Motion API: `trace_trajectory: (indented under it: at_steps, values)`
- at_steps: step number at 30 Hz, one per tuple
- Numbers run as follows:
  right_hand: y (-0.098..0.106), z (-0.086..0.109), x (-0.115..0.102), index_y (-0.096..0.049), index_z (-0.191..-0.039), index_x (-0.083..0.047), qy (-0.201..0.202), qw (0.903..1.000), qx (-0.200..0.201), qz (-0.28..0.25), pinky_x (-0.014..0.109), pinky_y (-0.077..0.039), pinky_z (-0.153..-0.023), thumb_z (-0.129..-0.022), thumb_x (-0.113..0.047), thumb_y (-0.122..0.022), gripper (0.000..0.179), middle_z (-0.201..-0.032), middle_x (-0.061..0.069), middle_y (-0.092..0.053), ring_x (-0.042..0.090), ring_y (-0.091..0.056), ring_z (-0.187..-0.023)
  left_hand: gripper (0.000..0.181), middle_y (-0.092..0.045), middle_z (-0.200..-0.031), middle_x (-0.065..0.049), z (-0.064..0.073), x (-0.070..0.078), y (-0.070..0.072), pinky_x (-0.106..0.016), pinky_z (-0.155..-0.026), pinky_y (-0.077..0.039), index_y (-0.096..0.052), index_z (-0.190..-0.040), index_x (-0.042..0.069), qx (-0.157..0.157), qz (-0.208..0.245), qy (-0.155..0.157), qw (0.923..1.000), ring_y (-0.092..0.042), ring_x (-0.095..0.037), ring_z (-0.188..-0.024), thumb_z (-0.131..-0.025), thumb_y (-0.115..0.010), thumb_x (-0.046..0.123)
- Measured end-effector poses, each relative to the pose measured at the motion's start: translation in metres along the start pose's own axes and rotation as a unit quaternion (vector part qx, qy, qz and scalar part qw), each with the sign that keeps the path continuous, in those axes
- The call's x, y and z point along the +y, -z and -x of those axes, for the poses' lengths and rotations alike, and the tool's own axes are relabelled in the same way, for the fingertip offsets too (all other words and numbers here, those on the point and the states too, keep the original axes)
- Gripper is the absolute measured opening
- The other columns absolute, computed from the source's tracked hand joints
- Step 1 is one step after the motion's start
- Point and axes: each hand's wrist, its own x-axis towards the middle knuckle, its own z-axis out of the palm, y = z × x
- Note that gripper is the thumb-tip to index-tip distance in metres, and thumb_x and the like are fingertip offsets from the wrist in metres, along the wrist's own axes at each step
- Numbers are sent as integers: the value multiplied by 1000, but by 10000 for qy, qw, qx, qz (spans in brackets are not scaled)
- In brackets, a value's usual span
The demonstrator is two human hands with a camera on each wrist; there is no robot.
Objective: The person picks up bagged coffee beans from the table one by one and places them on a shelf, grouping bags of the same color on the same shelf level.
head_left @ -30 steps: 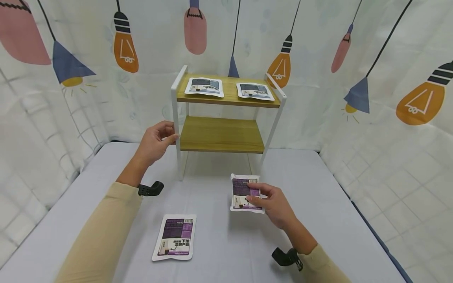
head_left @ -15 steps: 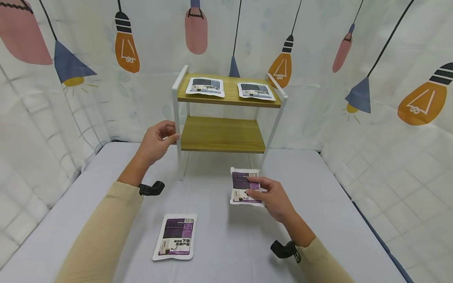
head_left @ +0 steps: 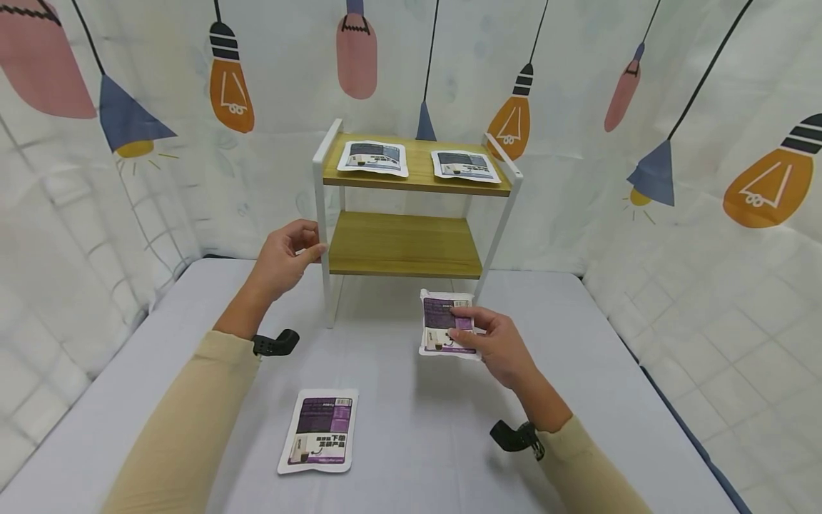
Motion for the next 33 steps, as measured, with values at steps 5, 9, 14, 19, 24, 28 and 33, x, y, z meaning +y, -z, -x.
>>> trace_trajectory:
  at_steps: [5,9,14,19,24,28,33]
  values:
    - [3,-5,-7,-68,-135,-16,-29,10000,4,-59,28,-62,-82,-90,-15,-79,46,-134,17,-60,24,-70,-101,28,-66,-109,-14,0,-1,0,-15,-83,-57,-63,-128,13,-2,-10,-1,10000,-66,-19,-104,-101,-66,19]
    - [5,-10,-11,-66,-137,-15,-33,9998,-50,-175,29,-62,-85,-92,-16,-78,47,-136,18,-58,25,-70,-104,28,-66,-111,-14,0,-1,0,-14,-84,-56,-62,-128,13,-16,-28,28,10000,-66,-19,-106,-101,-66,19]
    - [7,-16,-14,-66,-137,-15,-23,9995,-74,-291,30,-62,-87,-93,-15,-77,46,-135,17,-58,25,-70,-105,29,-65,-110,-14,0,0,0,-14,-84,-56,-62,-129,13,-12,-29,53,10000,-66,-20,-107,-101,-66,19]
    - [10,-22,-16,-63,-140,-12,63,9984,-191,-519,29,-62,-87,-95,-13,-74,47,-135,17,-57,24,-70,-105,29,-65,-109,-13,0,0,0,-14,-84,-56,-62,-129,12,-16,-37,35,10000,-67,-19,-106,-101,-66,19]
    - [12,-26,-20,-61,-141,-9,188,9976,-268,-617,29,-62,-87,-96,-12,-72,47,-135,16,-55,24,-69,-107,28,-65,-108,-12,0,1,0,-14,-84,-56,-62,-128,12,-12,-38,19,10000,-66,-17,-105,-101,-66,19]
    - [14,-29,-23,-58,-143,-7,257,9968,-325,-686,29,-62,-85,-97,-10,-70,47,-133,15,-55,23,-69,-106,27,-65,-105,-10,0,1,0,-15,-83,-57,-63,-127,11,-1,-14,-28,10000,-67,-17,-105,-101,-66,18]
    - [16,-35,-24,-57,-144,-5,256,9956,-355,-829,28,-62,-86,-99,-9,-68,46,-135,14,-53,23,-68,-108,27,-65,-103,-8,0,0,-1,-15,-83,-57,-63,-126,11,17,11,-62,10000,-67,-16,-104,-101,-66,18]
